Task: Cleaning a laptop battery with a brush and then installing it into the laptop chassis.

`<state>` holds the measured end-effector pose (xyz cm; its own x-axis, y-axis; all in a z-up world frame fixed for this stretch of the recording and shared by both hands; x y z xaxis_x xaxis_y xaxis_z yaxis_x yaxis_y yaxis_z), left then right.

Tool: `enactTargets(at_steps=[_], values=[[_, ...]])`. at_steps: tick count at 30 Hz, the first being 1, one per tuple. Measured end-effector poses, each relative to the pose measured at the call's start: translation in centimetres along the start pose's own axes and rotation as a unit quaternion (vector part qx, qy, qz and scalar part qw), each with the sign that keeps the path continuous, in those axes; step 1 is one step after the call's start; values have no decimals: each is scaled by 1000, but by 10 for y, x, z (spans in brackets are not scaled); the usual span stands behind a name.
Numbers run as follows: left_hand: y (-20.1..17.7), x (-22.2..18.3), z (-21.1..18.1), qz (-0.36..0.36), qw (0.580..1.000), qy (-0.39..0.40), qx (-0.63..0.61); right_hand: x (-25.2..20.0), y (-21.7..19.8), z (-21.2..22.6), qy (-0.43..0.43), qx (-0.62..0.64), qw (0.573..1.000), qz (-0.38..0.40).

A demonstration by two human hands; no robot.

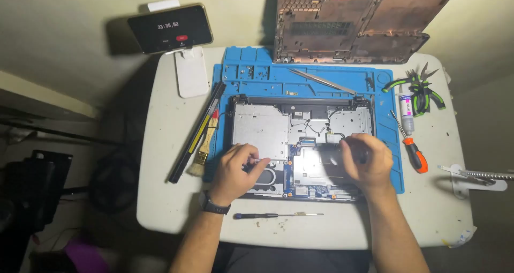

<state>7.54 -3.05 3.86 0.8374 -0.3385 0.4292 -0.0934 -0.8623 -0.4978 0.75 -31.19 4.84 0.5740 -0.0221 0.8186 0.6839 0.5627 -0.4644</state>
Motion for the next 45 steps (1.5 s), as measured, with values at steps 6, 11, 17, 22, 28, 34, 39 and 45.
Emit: enactTargets(at_steps=[6,11,17,22,28,34,39,45], values=[[4,0,4,24,1000,16,-10,-17,0,-19,58,17,998,19],[6,0,5,34,999,17,-3,-17,2,-20,81,36,996,24],[3,-2,4,35,999,14,-17,-15,12,-17,102,30,991,77],[4,-4,11,32,999,12,-21,-15,10,-19,98,29,992,75],[5,-9,24,23,998,-17,-55,-14,1,-24,106,6,992,68],[2,-4,15,27,998,-2,-57,-25,-7,-43,105,-9,992,75],[6,-7,22,38,998,-3,-55,-19,-8,-44,129,3,990,52],[6,-8,22,41,998,2,-52,-10,-8,-36,154,48,986,37]])
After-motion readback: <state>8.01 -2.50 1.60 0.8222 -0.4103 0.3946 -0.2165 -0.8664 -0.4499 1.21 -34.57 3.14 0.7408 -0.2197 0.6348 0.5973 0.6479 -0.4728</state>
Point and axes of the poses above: each hand's wrist, its own x-axis towards the middle knuckle, its own y-axis out of the palm, z = x × y, the point moved 9 cm from there along x, towards the middle knuckle, and after that the axes turned 1 degree about -x, right-handed, at the moved point
